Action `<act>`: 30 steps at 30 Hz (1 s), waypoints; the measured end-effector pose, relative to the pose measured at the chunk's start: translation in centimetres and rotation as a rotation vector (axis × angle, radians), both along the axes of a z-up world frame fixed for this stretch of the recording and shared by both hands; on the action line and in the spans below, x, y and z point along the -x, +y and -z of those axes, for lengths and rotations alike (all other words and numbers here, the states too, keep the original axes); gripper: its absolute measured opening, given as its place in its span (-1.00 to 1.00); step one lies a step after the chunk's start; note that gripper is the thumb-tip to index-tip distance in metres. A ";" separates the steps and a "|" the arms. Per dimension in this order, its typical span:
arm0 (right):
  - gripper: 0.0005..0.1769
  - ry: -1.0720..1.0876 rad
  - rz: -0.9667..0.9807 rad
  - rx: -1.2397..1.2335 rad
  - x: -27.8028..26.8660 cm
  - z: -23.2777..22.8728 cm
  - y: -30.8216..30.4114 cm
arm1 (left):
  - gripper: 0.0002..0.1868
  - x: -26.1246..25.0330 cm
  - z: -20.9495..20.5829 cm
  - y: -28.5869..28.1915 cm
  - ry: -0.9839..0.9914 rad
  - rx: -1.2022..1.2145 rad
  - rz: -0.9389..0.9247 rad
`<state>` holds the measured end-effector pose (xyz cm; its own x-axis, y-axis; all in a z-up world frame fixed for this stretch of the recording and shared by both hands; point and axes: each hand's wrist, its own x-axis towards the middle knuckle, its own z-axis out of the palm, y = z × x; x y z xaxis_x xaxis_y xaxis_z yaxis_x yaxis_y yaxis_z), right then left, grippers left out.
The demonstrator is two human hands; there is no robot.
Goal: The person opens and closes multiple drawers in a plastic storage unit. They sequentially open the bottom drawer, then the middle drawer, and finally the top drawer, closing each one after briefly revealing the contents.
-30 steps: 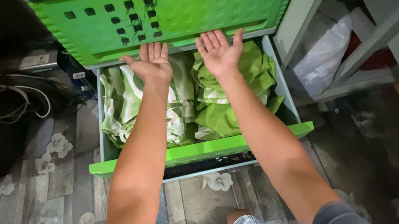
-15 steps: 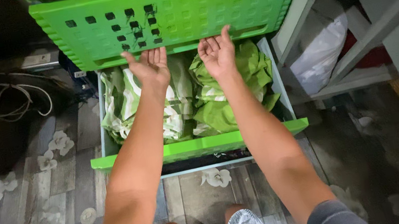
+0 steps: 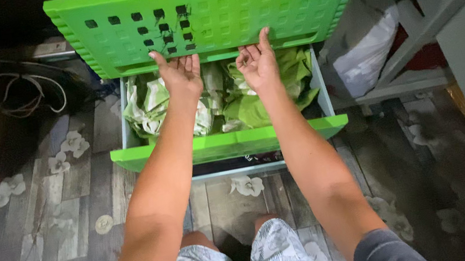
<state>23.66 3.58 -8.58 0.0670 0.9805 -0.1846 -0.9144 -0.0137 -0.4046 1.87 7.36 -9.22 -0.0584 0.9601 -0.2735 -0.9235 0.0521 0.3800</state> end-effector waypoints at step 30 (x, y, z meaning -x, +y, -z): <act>-0.35 -0.080 0.063 -0.032 1.2 1.1 -21.2 | 0.18 1.4 0.1 -22.3 -0.093 0.050 -0.010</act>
